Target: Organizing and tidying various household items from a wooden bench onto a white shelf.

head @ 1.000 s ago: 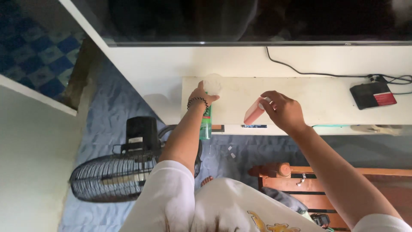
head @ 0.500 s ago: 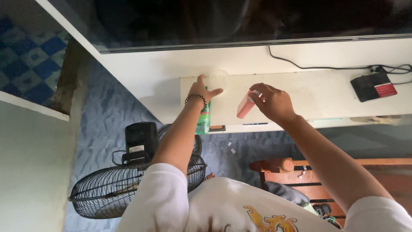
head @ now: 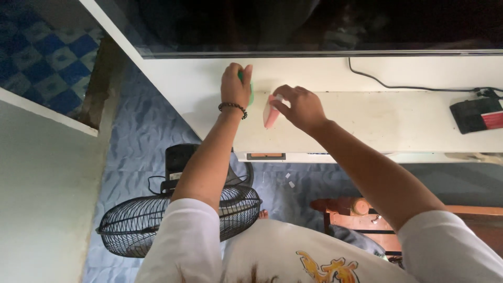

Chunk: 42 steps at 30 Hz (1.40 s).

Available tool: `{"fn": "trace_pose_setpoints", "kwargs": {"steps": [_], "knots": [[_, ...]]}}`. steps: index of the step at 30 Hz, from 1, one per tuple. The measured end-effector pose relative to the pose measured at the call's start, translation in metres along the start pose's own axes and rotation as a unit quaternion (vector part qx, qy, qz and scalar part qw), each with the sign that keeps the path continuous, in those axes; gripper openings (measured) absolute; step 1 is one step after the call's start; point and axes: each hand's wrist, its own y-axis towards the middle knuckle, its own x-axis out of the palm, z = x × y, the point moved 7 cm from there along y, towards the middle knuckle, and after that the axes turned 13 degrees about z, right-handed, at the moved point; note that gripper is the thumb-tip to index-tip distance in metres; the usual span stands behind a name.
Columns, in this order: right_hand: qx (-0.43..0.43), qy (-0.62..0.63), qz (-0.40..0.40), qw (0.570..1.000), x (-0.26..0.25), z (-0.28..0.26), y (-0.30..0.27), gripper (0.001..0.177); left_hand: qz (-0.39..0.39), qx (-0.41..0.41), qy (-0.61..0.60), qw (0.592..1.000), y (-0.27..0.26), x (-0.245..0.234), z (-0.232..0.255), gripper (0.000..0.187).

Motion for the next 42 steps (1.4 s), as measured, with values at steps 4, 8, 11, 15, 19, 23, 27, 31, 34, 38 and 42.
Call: {"fn": "trace_pose_setpoints", "kwargs": {"steps": [4, 8, 11, 15, 19, 23, 27, 31, 34, 38, 42], "knots": [[-0.083, -0.046, 0.022, 0.995, 0.028, 0.002, 0.013, 0.021, 0.017, 0.012, -0.029, 0.999, -0.009, 0.012, -0.003, 0.032], [-0.081, -0.106, 0.047, 0.990, 0.048, 0.018, 0.020, 0.019, 0.024, -0.039, -0.039, 0.998, -0.011, 0.037, -0.024, 0.030], [-0.077, -0.133, 0.050, 0.987, 0.058, 0.025, 0.025, 0.020, 0.020, -0.033, -0.047, 0.998, -0.011, 0.041, -0.025, 0.034], [-0.068, -0.156, 0.020, 0.985, 0.072, 0.037, 0.032, 0.022, -0.039, -0.026, -0.071, 0.996, -0.020, 0.039, -0.032, 0.046], [-0.056, -0.171, -0.009, 0.984, 0.080, 0.037, 0.034, 0.024, -0.120, -0.098, -0.031, 0.987, -0.027, 0.022, -0.039, 0.065], [-0.046, -0.183, -0.057, 0.980, 0.085, 0.042, 0.034, 0.034, -0.168, -0.100, -0.039, 0.980, -0.027, 0.020, -0.034, 0.072], [-0.001, -0.198, -0.104, 0.975, 0.096, 0.056, 0.034, 0.037, -0.214, -0.157, -0.030, 0.964, -0.025, 0.020, -0.027, 0.073], [0.035, -0.210, -0.104, 0.972, 0.098, 0.063, 0.038, 0.035, -0.208, -0.128, -0.050, 0.968, -0.021, 0.025, -0.031, 0.073], [0.050, -0.218, -0.112, 0.968, 0.095, 0.062, 0.034, 0.038, -0.186, -0.154, -0.062, 0.968, -0.025, 0.023, -0.034, 0.078], [0.052, -0.186, -0.097, 0.976, 0.074, 0.061, 0.028, 0.060, -0.177, -0.118, -0.063, 0.975, -0.027, 0.022, -0.035, 0.090], [0.061, -0.195, -0.129, 0.970, 0.059, 0.062, 0.009, 0.081, -0.181, -0.125, -0.049, 0.974, -0.037, 0.022, -0.047, 0.089]]}}
